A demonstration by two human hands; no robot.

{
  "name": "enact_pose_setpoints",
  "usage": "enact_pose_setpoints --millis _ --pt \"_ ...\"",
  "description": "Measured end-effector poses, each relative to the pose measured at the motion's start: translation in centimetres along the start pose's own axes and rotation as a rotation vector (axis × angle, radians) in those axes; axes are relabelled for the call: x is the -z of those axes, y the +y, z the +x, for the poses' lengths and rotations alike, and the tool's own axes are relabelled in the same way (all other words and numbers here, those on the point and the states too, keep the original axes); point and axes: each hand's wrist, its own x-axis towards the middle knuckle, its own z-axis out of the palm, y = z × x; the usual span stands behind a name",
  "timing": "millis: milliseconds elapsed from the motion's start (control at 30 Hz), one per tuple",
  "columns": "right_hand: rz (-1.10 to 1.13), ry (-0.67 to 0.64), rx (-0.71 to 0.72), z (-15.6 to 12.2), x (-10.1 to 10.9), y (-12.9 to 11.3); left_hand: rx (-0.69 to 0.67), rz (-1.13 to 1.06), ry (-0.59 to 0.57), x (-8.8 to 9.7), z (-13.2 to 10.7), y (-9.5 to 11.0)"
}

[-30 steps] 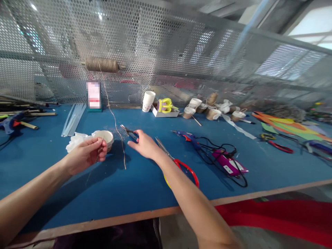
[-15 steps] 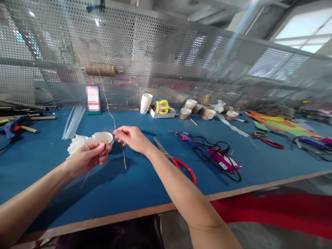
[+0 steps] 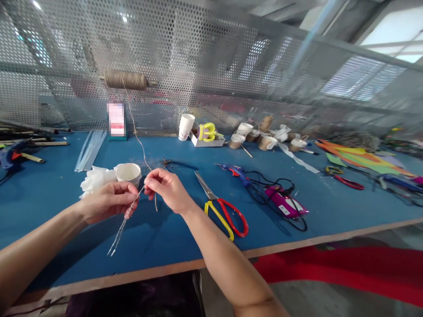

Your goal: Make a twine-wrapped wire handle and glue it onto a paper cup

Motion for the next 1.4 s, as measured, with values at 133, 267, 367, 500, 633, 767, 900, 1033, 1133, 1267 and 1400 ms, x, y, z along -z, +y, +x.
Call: enact_pose_setpoints --millis 133,267,367,500,633,767,900,1033,1133,1267,1400 --pt "0.014 -0.041 -0.025 -0.2 -0.3 -0.1 0.016 0.006 -0.018 0.0 0.1 -0.2" --pt "0.029 -0.065 -0.030 -0.3 -0.5 0.0 0.010 0.027 -0.079 -0.1 -0.1 -0.1" --pt "0.051 -0.095 -0.033 -0.3 -0.6 0.1 0.011 0.074 -0.107 -0.2 -0.2 0.0" --pt "-0.024 -0.067 -0.028 -0.4 -0.8 -0.2 -0.046 0.254 -0.028 -0.8 -0.3 0.1" --pt "-0.141 0.006 0.002 -0.5 -0.9 -0.4 -0.098 0.379 0.124 -1.4 -0.4 0.2" --pt "-0.210 0.061 0.028 -0.5 -1.0 -0.3 -0.047 0.281 0.135 -1.5 -0.5 0.3" --pt "-0.182 0.053 0.043 -0.5 -0.8 -0.3 -0.037 0.218 0.151 -1.4 -0.5 0.7" --pt "-0.060 -0.067 0.102 -0.6 -0.4 -0.6 0.044 0.012 0.054 -1.1 -0.6 0.8" --pt "-0.087 -0.131 0.165 -0.8 -0.3 -0.9 0.118 -0.110 -0.055 -1.0 -0.7 0.6" --pt "-0.188 -0.138 0.220 -1.0 -0.4 -1.2 0.142 -0.051 -0.122 -1.1 -0.9 0.5" --pt "-0.388 -0.081 0.183 -1.1 -0.6 -1.2 -0.042 0.388 0.095 -1.5 -1.1 0.9"
